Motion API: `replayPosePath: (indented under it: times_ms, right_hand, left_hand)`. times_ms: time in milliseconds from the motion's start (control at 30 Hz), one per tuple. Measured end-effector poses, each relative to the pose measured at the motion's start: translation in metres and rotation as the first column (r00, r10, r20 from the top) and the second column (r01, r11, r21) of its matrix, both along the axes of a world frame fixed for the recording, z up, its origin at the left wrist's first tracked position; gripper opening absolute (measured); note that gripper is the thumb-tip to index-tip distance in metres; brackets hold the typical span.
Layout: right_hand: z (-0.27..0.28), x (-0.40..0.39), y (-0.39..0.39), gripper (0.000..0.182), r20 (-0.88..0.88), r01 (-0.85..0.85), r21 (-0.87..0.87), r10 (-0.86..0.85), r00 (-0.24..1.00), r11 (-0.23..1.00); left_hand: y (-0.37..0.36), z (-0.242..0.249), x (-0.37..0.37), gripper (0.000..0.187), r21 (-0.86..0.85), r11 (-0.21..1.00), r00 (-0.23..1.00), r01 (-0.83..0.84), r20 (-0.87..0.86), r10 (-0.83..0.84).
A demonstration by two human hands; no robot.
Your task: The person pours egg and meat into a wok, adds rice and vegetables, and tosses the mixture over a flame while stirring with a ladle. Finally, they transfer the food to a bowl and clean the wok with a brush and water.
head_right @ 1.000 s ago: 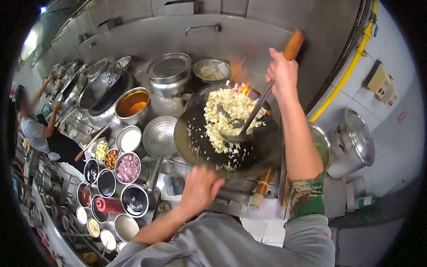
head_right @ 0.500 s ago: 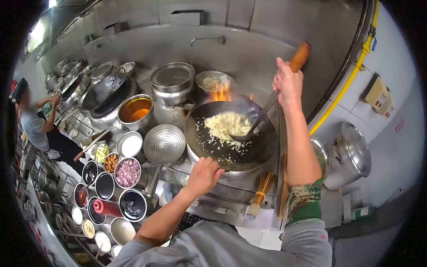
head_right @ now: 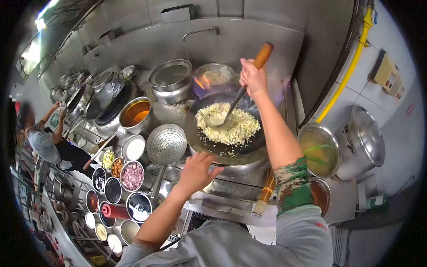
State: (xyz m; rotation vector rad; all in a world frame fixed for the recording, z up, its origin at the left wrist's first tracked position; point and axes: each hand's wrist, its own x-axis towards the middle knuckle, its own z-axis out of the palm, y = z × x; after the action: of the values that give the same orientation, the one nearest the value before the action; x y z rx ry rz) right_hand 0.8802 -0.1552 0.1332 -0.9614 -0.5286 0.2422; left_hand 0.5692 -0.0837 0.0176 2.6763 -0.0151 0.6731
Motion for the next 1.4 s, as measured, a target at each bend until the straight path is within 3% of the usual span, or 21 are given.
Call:
replayPosePath:
  times_ms: [67,100,167,233,333,367,467,567,633,667,767,867,900,967,1000,1067,1200,1267,1300,1400]
  right_hand:
    - [0.039,0.001,-0.009,0.04,-0.173,-0.064,-0.082,0.049,0.984,0.995]
    - [0.057,0.001,-0.021,0.041,-0.173,-0.036,-0.114,0.016,0.985,0.993]
    - [0.081,-0.016,-0.045,0.043,-0.183,-0.027,-0.181,-0.007,0.983,0.983]
    - [0.07,-0.037,-0.046,0.041,-0.115,0.074,-0.257,-0.106,0.988,0.964]
    - [0.053,-0.065,-0.025,0.036,0.055,0.329,-0.299,-0.328,0.943,0.896]
    - [0.044,-0.073,-0.027,0.034,0.125,0.371,-0.236,-0.351,0.928,0.898]
    - [0.056,-0.077,-0.06,0.027,0.065,0.369,-0.074,-0.364,0.929,0.927]
    - [0.059,-0.069,-0.067,0.034,0.039,0.316,-0.13,-0.314,0.949,0.94]
    - [0.062,-0.078,-0.052,0.034,0.023,0.338,-0.204,-0.34,0.94,0.919]
    - [0.056,-0.079,-0.041,0.03,0.057,0.361,-0.229,-0.358,0.932,0.904]
    - [0.025,-0.078,-0.011,0.027,0.18,0.474,-0.231,-0.442,0.879,0.85]
    - [0.043,-0.086,-0.036,0.03,0.187,0.314,-0.069,-0.297,0.936,0.947]
    - [0.05,-0.078,-0.047,0.035,0.192,0.223,-0.092,-0.202,0.96,0.971]
    - [0.056,-0.063,-0.055,0.039,0.124,0.242,-0.118,-0.228,0.966,0.963]
    - [0.061,-0.055,-0.06,0.039,0.139,0.227,-0.11,-0.211,0.968,0.968]
    - [0.08,-0.063,-0.065,0.04,0.204,0.253,-0.057,-0.237,0.95,0.966]
    - [0.03,-0.045,-0.067,0.037,0.167,0.307,0.11,-0.322,0.932,0.945]
    - [-0.019,-0.043,-0.043,0.031,0.051,0.278,0.03,-0.28,0.959,0.96]
    - [-0.02,-0.034,-0.047,0.031,0.084,0.099,0.048,-0.103,0.991,0.994]
    - [0.017,-0.022,-0.041,0.031,0.092,0.047,0.007,-0.047,0.995,0.999]
  left_hand:
    - [-0.007,-0.025,-0.021,0.025,-0.074,0.995,0.997,0.06,-0.038,-0.063]
    - [-0.005,-0.03,-0.017,0.025,-0.105,0.99,0.995,0.094,-0.031,-0.098]
    - [-0.02,0.012,-0.026,0.022,-0.112,0.991,0.997,0.079,0.021,-0.078]
    - [-0.034,0.027,-0.024,0.02,-0.185,0.982,0.998,0.025,0.062,-0.014]
    - [-0.026,-0.035,-0.004,0.021,-0.14,0.99,0.993,-0.029,0.11,0.045]
    - [-0.024,-0.057,-0.011,0.021,-0.115,0.993,0.995,-0.039,0.082,0.048]
    - [-0.03,-0.081,-0.07,0.022,-0.093,0.995,0.997,0.041,-0.061,-0.047]
    - [-0.041,-0.009,-0.081,0.023,-0.101,0.994,0.999,0.033,0.023,-0.03]
    - [-0.032,0.016,-0.037,0.022,-0.154,0.988,0.993,0.021,0.118,-0.003]
    - [-0.032,0.014,-0.024,0.021,-0.153,0.988,0.992,0.015,0.124,0.004]
    - [-0.02,-0.059,-0.011,0.018,-0.093,0.995,0.991,-0.043,0.121,0.054]
    - [-0.023,-0.08,-0.059,0.019,-0.103,0.995,1.0,-0.013,-0.008,0.012]
    - [-0.018,-0.064,-0.053,0.019,-0.089,0.996,1.0,-0.012,0.019,0.013]
    - [-0.026,-0.036,-0.06,0.018,-0.117,0.992,0.999,-0.035,0.004,0.035]
    - [-0.019,-0.032,-0.043,0.021,-0.172,0.985,0.996,0.022,0.094,-0.006]
    - [-0.009,-0.033,-0.016,0.021,-0.153,0.988,0.993,0.023,0.117,-0.005]
    - [0.0,-0.042,0.007,0.019,-0.111,0.994,0.995,0.022,0.099,-0.01]
    - [0.005,-0.04,0.006,0.019,-0.08,0.997,0.998,0.013,0.07,-0.007]
    - [0.006,-0.033,0.003,0.022,-0.076,0.997,1.0,0.011,0.029,-0.009]
    - [0.006,-0.019,-0.001,0.029,-0.042,0.999,0.994,0.002,0.11,0.003]
